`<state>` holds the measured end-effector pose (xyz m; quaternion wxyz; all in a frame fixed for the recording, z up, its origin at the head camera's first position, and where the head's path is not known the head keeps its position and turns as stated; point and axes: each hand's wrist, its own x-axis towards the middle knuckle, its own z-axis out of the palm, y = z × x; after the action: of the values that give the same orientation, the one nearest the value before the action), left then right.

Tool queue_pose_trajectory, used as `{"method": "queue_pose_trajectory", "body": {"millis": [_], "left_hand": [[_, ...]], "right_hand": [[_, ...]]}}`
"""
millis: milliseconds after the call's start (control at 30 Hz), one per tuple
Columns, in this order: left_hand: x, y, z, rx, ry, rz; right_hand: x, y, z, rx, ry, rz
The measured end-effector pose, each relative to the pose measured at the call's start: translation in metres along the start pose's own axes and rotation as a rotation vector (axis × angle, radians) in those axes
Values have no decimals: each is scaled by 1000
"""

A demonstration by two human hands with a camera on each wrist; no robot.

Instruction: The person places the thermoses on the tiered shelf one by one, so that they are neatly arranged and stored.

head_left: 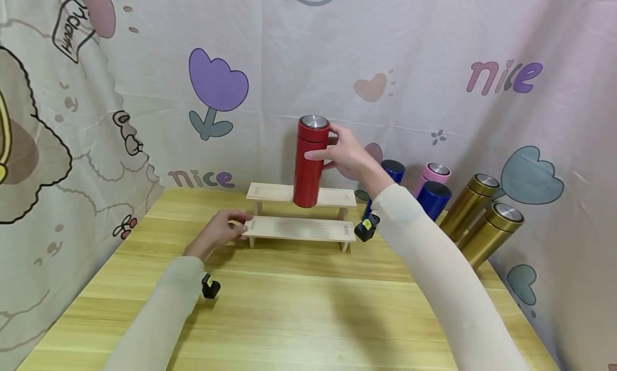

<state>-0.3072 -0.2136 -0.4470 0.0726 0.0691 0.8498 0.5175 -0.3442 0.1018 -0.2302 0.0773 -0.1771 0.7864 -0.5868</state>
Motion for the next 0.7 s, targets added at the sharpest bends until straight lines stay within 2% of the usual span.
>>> {"method": "queue_pose_trajectory", "body": {"millis": [300,700], "left_hand": [[4,-5,0,-17,1,-6],[3,-3,0,-32,0,-26]], "right_hand": [[18,-1,17,-64,1,-16],[38,0,42,-59,45,-30]]}}
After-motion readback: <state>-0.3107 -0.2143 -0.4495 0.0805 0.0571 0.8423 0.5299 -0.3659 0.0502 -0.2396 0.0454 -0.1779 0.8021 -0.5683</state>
